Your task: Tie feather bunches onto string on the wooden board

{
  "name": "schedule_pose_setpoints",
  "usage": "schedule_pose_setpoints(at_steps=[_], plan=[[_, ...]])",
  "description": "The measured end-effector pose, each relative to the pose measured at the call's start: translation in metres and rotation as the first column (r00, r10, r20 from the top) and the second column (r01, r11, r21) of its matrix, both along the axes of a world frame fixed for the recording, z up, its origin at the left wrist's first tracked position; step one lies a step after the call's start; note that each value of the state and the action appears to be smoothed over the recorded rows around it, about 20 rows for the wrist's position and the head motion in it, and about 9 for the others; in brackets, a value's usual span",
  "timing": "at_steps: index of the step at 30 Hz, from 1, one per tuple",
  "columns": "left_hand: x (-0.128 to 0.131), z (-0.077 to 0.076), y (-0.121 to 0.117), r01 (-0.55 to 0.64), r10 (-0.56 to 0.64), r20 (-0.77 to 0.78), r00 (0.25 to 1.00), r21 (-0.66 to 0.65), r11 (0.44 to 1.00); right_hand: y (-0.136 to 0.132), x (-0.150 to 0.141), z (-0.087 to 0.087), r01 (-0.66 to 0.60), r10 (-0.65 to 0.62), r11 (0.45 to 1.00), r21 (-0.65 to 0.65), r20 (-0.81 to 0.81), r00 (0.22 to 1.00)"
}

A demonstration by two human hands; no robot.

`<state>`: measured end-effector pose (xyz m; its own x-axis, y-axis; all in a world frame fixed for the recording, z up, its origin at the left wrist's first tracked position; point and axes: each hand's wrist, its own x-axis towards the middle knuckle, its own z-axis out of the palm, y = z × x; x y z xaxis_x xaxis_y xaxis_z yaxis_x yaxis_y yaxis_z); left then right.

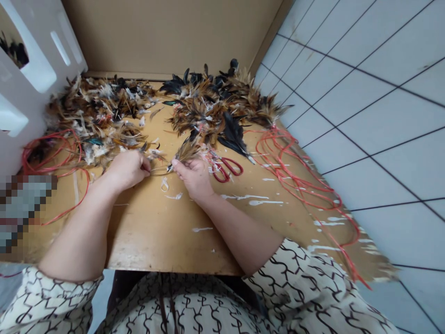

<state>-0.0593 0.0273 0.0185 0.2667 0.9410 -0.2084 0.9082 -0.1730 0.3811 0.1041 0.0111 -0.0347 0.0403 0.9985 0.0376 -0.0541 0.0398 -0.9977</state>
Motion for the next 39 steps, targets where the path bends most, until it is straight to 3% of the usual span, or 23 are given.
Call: schedule_pose_setpoints(at_steps=[6,8,10,12,15,18,24,27,33,39], plan=[[0.007,-0.006,-0.001,0.120,-0.105,-0.139,0.985,0.105,0.987,0.000,0.001,0.000,-0.005,0.005,1.000,-0.001,0.018,1.000],[0.006,-0.008,0.000,0.074,-0.067,-0.050,0.996,0.138,0.988,0.000,0.001,0.000,-0.002,0.002,1.000,0.002,0.024,1.000],[0.004,-0.008,0.002,-0.039,0.016,0.160,0.987,0.144,0.989,0.000,0.000,0.000,0.006,-0.006,1.000,0.006,0.021,1.000],[0.003,-0.007,0.003,-0.162,0.114,0.412,0.904,0.083,0.983,0.000,0.000,0.000,0.014,-0.015,1.000,0.011,0.020,1.000],[0.004,-0.005,0.005,-0.259,0.211,0.673,0.709,-0.030,0.965,-0.001,0.000,0.001,0.023,-0.024,0.999,0.022,0.035,0.999],[0.007,-0.003,0.004,-0.281,0.263,0.767,0.585,-0.112,0.953,-0.002,0.000,0.002,0.030,-0.031,0.999,0.027,0.040,0.999],[0.015,-0.005,-0.001,-0.177,0.303,0.826,0.475,-0.248,0.953,-0.002,0.000,0.002,-0.003,0.003,1.000,0.028,0.020,1.000],[0.020,-0.007,-0.004,-0.150,0.305,0.832,0.463,-0.265,0.952,-0.004,-0.001,0.003,-0.036,0.036,0.999,0.023,0.002,0.999],[0.029,-0.007,-0.009,-0.077,0.310,0.784,0.538,-0.320,0.944,-0.005,-0.002,0.005,-0.062,0.062,0.998,0.023,-0.006,0.998],[0.029,-0.010,-0.009,-0.097,0.301,0.781,0.548,-0.298,0.950,-0.004,-0.002,0.003,-0.058,0.060,0.998,0.028,-0.057,0.997]])
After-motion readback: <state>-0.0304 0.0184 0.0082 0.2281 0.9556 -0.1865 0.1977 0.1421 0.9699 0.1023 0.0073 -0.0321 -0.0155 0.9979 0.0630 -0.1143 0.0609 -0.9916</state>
